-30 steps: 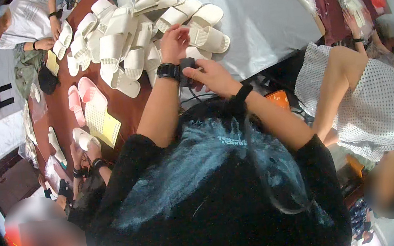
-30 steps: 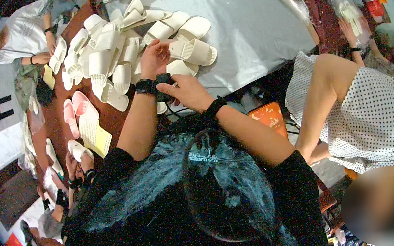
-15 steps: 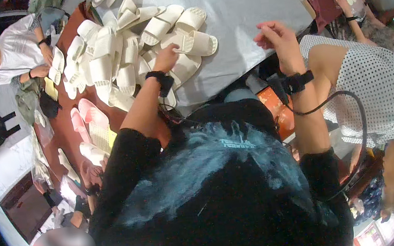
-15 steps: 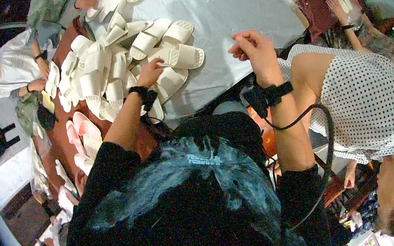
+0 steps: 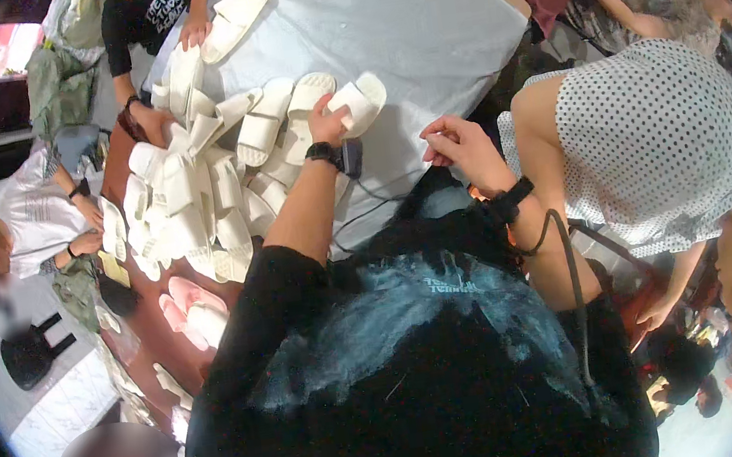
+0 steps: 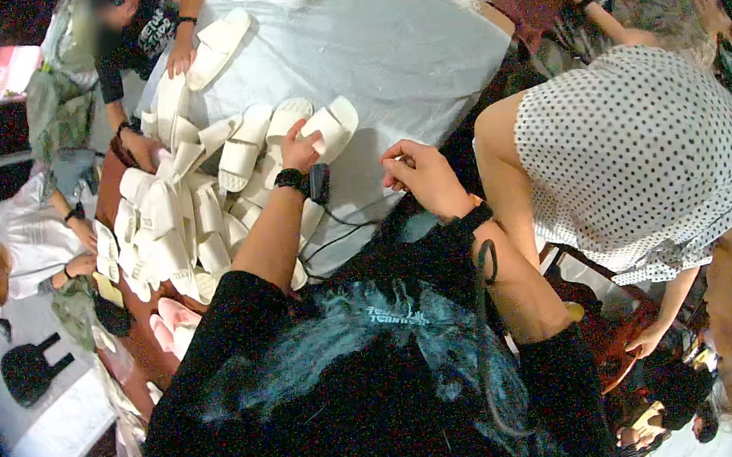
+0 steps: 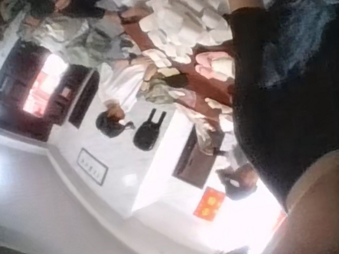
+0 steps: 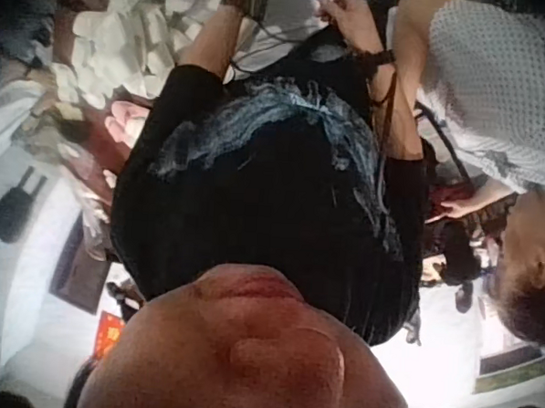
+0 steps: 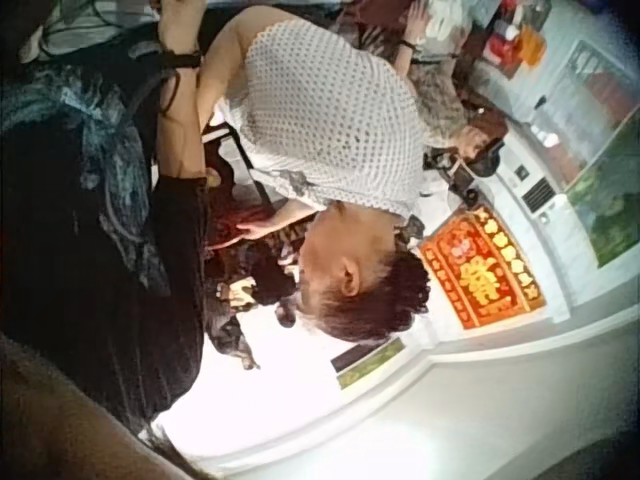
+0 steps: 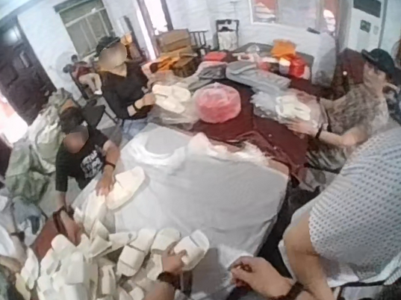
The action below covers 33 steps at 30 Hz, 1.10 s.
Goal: Assembling and inspecting white slippers at a manufacturing table.
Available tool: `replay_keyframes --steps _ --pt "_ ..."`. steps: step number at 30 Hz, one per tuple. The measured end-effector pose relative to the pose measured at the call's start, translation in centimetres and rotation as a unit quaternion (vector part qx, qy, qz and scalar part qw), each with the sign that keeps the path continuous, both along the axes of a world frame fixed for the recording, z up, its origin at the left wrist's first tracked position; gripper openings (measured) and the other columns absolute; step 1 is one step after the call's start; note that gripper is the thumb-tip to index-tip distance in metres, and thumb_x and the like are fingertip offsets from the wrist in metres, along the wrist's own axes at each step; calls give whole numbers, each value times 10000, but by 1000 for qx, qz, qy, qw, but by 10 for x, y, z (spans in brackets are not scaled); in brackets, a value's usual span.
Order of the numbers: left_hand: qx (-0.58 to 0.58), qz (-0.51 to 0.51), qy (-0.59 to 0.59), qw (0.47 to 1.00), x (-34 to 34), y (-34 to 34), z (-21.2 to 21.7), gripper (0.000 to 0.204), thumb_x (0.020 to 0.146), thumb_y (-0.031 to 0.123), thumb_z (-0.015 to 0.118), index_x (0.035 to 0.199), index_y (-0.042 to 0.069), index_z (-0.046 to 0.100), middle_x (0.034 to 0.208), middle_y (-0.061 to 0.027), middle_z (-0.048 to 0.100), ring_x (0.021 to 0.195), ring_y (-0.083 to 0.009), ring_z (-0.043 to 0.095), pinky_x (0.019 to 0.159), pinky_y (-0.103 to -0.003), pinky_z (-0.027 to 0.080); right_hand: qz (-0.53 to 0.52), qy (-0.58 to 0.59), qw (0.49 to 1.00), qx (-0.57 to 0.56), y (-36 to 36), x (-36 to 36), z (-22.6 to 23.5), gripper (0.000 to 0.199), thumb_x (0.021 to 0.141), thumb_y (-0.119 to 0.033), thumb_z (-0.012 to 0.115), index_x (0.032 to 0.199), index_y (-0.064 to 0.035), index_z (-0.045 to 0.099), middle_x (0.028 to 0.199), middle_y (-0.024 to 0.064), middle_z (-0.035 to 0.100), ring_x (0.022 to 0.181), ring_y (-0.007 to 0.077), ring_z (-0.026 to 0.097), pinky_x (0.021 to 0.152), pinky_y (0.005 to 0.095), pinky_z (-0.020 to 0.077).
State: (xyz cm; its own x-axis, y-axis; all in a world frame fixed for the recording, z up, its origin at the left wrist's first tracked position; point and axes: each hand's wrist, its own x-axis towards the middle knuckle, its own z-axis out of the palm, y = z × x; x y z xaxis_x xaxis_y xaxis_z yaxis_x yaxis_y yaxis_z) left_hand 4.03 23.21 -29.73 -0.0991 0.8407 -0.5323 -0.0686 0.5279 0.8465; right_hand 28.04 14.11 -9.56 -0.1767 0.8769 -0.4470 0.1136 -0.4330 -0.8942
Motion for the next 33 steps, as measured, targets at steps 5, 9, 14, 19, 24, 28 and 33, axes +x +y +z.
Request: replay_keyframes --steps 5,9,14,19,24,28,33 --pt "-79 222 -348 908 33 9 -6 515 864 82 633 1322 36 403 1020 -177 600 920 -271 623 775 -428 539 -5 49 998 -30 9 -17 -23 180 923 -162 566 996 2 581 752 58 645 664 102 597 608 241 479" --pt "-181 168 -177 953 48 9 -7 364 897 98 551 1251 43 481 1029 -163 609 985 -253 608 887 -391 507 23 17 999 -18 12 -19 -41 166 915 -131 572 1022 -6 598 757 46 641 670 98 591 636 234 480" --pt "18 158 298 941 -44 -12 -58 259 778 41 549 1016 39 653 960 -135 673 886 -307 642 857 -418 485 68 -78 994 35 21 -56 -50 189 879 -132 601 1015 -1 613 852 77 665 776 136 620 716 279 499" --pt "173 -290 523 783 -72 -27 -43 378 705 83 622 1078 105 673 1018 -132 666 957 -327 613 862 -417 470 144 -309 930 141 24 -85 -122 294 801 -187 655 1052 -34 650 992 128 663 1000 270 603 906 379 458" --pt "190 -304 492 794 -44 -14 -38 535 682 24 637 1209 109 606 1162 -192 567 1092 -407 501 984 -486 378 131 -357 923 66 45 -88 -182 496 741 -263 675 1204 -93 629 1364 266 412 1305 399 325 1085 495 245" --pt "175 -286 454 826 -47 3 -39 655 703 14 608 1343 79 487 1254 -218 505 1127 -407 500 978 -454 406 109 -375 914 107 76 -99 -195 518 735 -203 705 1239 -144 604 1426 198 327 1289 411 321 1070 473 339" --pt "149 -259 270 915 29 10 -32 743 743 12 595 1440 72 345 1319 -241 474 1150 -396 515 950 -433 434 -17 -257 952 167 106 -76 -232 538 746 -176 654 1266 -76 555 1327 199 473 1222 380 436 1053 439 362"
